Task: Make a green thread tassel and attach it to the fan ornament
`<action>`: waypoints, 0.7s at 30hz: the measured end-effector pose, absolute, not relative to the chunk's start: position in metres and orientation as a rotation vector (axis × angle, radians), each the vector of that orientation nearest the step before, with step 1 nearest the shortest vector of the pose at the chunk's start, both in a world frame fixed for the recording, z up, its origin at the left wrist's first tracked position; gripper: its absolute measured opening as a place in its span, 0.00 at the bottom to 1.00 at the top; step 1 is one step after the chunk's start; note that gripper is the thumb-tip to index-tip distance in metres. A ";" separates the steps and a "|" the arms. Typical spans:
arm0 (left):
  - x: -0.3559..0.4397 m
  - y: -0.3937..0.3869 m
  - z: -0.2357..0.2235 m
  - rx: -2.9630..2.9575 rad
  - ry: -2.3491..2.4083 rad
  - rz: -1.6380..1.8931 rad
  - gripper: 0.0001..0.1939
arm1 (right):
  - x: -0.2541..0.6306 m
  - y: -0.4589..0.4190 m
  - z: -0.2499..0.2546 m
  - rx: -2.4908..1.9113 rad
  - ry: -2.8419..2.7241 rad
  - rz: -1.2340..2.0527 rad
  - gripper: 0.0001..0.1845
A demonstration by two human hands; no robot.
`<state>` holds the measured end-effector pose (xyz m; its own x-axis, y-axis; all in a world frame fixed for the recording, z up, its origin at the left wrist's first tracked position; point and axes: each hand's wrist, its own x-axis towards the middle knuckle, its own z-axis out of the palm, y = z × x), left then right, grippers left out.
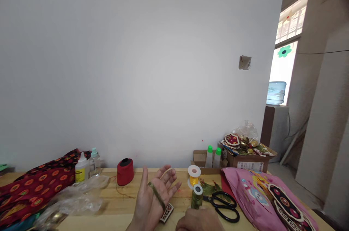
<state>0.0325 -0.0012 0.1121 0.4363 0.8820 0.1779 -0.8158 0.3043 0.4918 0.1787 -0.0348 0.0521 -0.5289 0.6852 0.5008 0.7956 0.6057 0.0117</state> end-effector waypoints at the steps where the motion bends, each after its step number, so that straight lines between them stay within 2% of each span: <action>1: 0.034 0.000 0.109 0.599 0.179 1.124 0.22 | 0.180 -0.036 0.061 -1.153 -2.384 -0.369 0.06; 7: 0.051 -0.006 0.101 0.696 0.381 0.988 0.29 | 0.179 -0.040 0.115 -1.002 -2.367 -0.242 0.05; 9: 0.054 -0.010 0.099 0.711 0.406 0.940 0.30 | 0.178 -0.035 0.126 -0.996 -2.386 -0.166 0.07; 13: 0.052 -0.016 0.094 0.671 0.514 0.766 0.30 | 0.175 -0.023 0.136 -1.090 -2.400 -0.036 0.05; 16: 0.045 -0.018 0.088 0.705 0.501 0.638 0.28 | 0.172 -0.016 0.134 -1.067 -2.294 0.278 0.03; 21: 0.046 -0.026 0.101 0.959 0.364 0.426 0.33 | 0.176 -0.004 0.126 -0.998 -2.153 0.669 0.07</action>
